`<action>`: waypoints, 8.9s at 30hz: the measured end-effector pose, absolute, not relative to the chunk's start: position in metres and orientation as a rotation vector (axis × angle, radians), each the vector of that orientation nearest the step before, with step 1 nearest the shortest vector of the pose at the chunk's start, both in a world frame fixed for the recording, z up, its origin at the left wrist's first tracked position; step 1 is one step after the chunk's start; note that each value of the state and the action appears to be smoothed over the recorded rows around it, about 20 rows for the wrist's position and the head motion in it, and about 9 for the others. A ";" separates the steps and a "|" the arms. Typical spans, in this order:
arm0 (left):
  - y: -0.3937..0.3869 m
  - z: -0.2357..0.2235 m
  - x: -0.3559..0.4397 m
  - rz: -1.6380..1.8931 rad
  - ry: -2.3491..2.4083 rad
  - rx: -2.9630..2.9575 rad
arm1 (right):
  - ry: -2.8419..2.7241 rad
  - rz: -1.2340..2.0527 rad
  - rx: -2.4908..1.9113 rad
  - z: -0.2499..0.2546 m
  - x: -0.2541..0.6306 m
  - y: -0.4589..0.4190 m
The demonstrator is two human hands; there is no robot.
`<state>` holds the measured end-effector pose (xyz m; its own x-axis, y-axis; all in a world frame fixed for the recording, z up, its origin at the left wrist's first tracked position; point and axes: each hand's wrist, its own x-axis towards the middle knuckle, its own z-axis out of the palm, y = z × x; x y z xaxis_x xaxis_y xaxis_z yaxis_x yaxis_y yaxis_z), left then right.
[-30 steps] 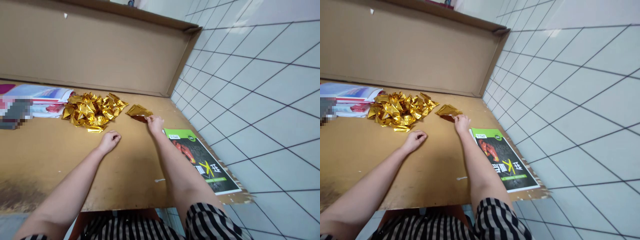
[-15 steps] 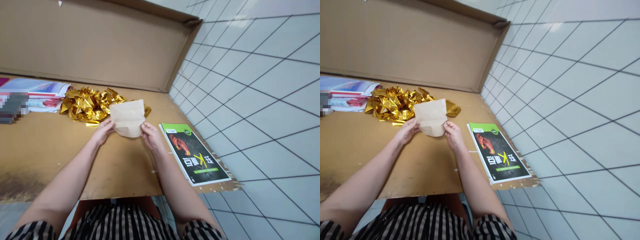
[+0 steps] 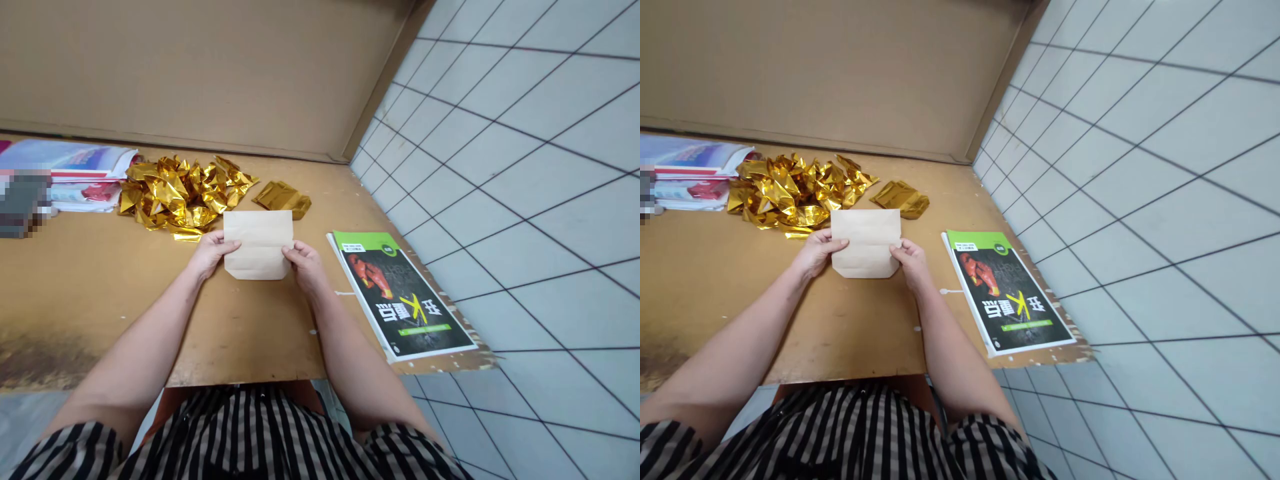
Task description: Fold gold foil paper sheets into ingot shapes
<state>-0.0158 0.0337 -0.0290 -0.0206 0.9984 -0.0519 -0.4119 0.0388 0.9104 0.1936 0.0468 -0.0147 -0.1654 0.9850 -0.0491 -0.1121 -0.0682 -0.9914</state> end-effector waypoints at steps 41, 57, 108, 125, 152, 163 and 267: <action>0.031 -0.023 -0.020 1.545 1.269 1.322 | -1.691 0.764 -1.152 -0.019 0.209 0.052; 0.027 -0.025 -0.023 0.719 1.305 2.476 | -2.641 0.356 -1.355 -0.001 0.214 0.044; 0.017 -0.052 -0.009 0.162 1.402 2.521 | -2.623 0.516 -1.560 -0.022 0.191 0.028; 0.016 -0.040 -0.014 0.292 1.543 2.514 | -2.606 0.524 -1.528 -0.028 0.191 0.031; 0.034 -0.054 -0.017 0.589 1.476 2.475 | -2.626 0.504 -1.626 -0.015 0.187 0.028; 0.039 -0.056 -0.031 0.732 1.552 2.353 | -2.590 0.420 -1.547 -0.012 0.194 0.036; -0.005 -0.012 0.018 0.240 1.267 2.719 | -2.637 0.659 -1.038 -0.012 0.209 0.041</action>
<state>0.0176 -0.0050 -0.0117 0.6343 0.7681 0.0882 0.7471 -0.6383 0.1855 0.2090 0.0414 -0.0124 -0.7221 0.6900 0.0491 0.5857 0.6477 -0.4873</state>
